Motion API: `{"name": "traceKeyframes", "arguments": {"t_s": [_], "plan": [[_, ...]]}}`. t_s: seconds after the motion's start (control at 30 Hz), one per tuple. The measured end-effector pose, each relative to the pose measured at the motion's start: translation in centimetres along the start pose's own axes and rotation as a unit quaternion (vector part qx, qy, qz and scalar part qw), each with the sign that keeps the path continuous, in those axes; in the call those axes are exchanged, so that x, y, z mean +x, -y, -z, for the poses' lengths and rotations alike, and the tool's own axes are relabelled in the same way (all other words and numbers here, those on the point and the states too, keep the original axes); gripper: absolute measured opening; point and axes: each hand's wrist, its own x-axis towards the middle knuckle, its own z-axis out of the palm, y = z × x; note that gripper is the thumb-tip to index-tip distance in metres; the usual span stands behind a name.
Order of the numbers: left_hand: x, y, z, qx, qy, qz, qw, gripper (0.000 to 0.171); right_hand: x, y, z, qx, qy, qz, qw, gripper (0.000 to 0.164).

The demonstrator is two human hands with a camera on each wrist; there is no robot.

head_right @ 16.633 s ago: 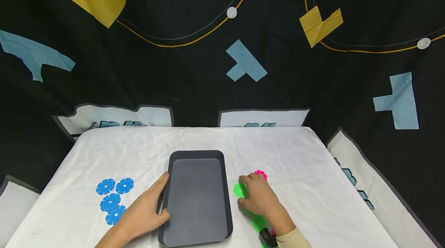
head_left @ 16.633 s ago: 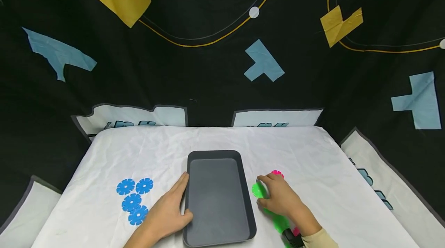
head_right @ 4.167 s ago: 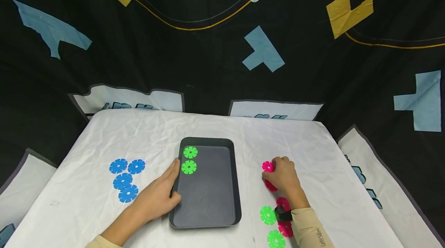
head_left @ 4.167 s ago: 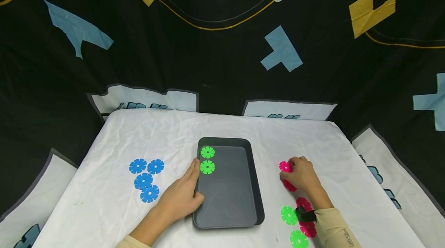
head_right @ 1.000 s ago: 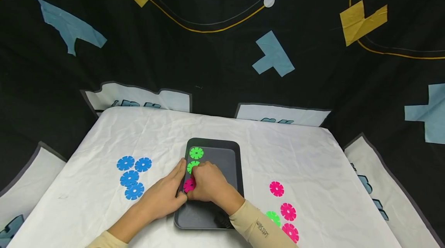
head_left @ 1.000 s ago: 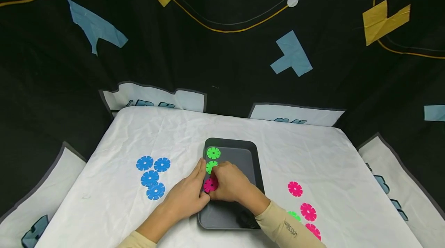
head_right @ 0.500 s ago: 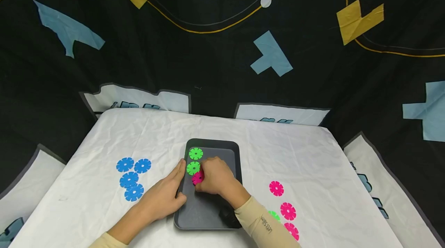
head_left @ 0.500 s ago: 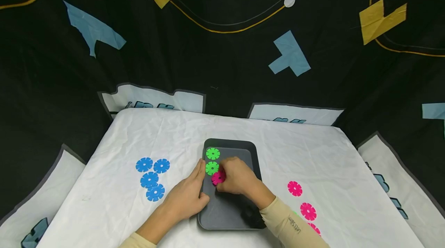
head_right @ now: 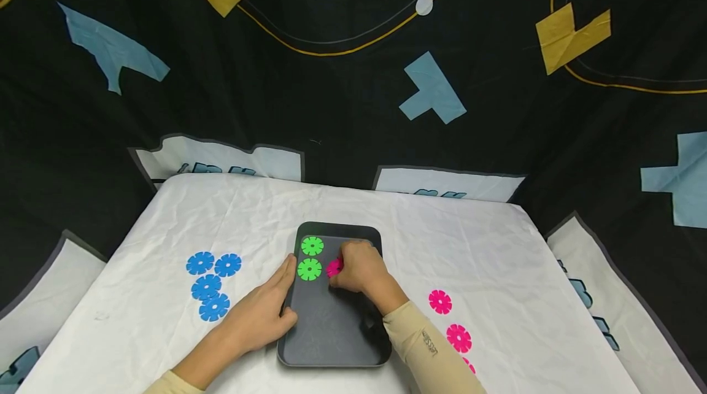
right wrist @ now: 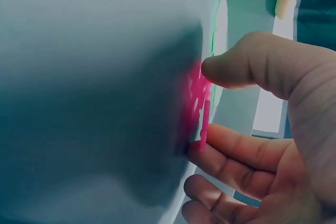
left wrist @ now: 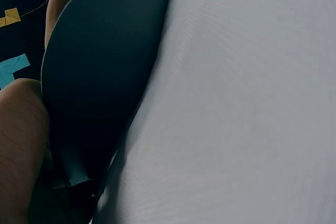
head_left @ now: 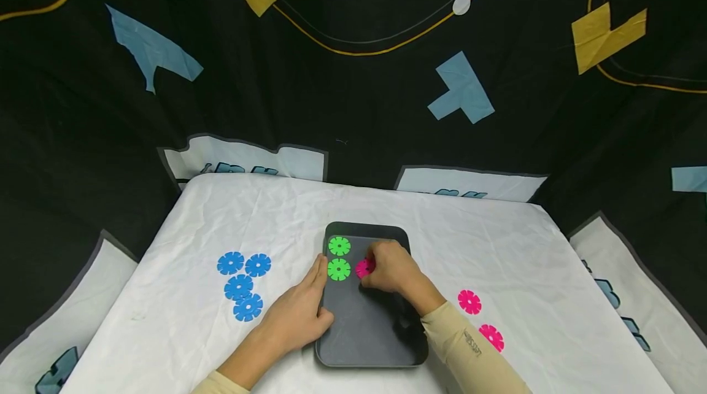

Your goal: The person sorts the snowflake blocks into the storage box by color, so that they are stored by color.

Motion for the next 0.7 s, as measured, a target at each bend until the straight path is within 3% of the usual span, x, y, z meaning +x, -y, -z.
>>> {"name": "traceKeyframes", "arguments": {"t_s": [0.37,0.7], "plan": [[0.0,-0.2,-0.1,-0.001,0.003,0.004,1.0,0.091,-0.5,-0.7,0.3,0.004,-0.006,0.014,1.0,0.042],[0.0,-0.1,-0.2,-0.009,0.01,0.022,0.9997,0.092,-3.5,-2.1,3.3,0.044,-0.032,0.011,0.998,0.04]]}}
